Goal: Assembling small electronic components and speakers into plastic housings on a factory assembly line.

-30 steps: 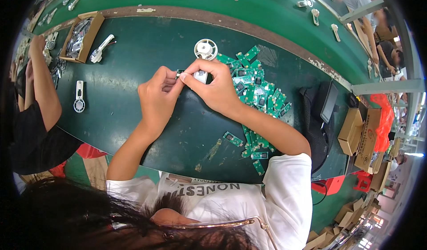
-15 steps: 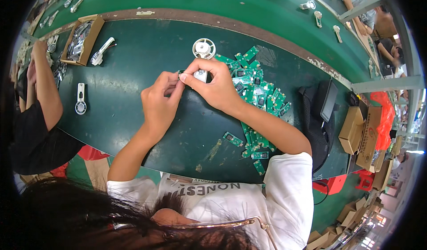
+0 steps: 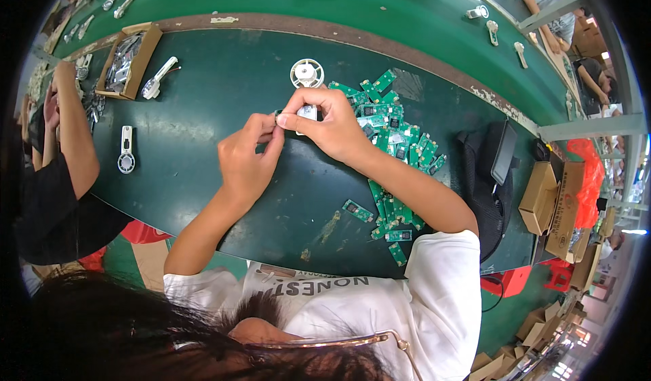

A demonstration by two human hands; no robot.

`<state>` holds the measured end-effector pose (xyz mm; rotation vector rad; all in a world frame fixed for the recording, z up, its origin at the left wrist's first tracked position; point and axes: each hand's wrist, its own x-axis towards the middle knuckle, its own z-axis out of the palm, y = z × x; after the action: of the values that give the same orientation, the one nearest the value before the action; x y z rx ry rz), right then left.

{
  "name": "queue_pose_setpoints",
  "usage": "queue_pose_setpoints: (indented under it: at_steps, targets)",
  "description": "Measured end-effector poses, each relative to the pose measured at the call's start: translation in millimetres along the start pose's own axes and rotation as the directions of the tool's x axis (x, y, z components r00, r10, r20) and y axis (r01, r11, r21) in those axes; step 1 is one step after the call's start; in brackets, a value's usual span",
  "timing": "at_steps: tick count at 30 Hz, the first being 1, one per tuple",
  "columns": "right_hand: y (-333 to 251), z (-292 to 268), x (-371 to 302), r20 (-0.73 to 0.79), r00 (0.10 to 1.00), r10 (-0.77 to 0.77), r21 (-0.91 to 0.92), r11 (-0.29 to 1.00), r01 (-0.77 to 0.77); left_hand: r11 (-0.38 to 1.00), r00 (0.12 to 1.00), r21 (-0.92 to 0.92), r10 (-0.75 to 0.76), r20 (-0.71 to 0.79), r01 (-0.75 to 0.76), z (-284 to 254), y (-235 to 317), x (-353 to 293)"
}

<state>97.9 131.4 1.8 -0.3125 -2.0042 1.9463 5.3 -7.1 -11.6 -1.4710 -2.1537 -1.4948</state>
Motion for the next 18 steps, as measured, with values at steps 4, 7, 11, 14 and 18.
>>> queue_pose_setpoints:
  at_steps: [4,7,11,14,18]
  targets:
    - [-2,-1,0,0.026,1.0,-0.011,0.039,0.999,0.01,0.999,0.999,-0.032,0.039,-0.016,-0.039,-2,3,4]
    - [-10,3,3,0.023,0.985,-0.171,-0.125,0.977,0.173,0.971,0.993,-0.213,-0.116,-0.032,0.106,-8,6,13]
    - [-23,2,-5,0.071,0.873,-0.483,-0.721,0.58,0.379,0.773,0.926,-0.516,-0.352,0.134,0.369,-25,-13,26]
    - [-8,-3,-3,0.094,0.805,-0.585,-0.771,0.469,0.431,0.412,0.772,-0.654,-0.388,0.504,0.634,-31,3,33]
    - [2,0,0,0.107,0.872,-0.478,-0.671,0.612,0.417,0.059,0.64,-0.652,-0.276,0.717,0.756,-21,3,16]
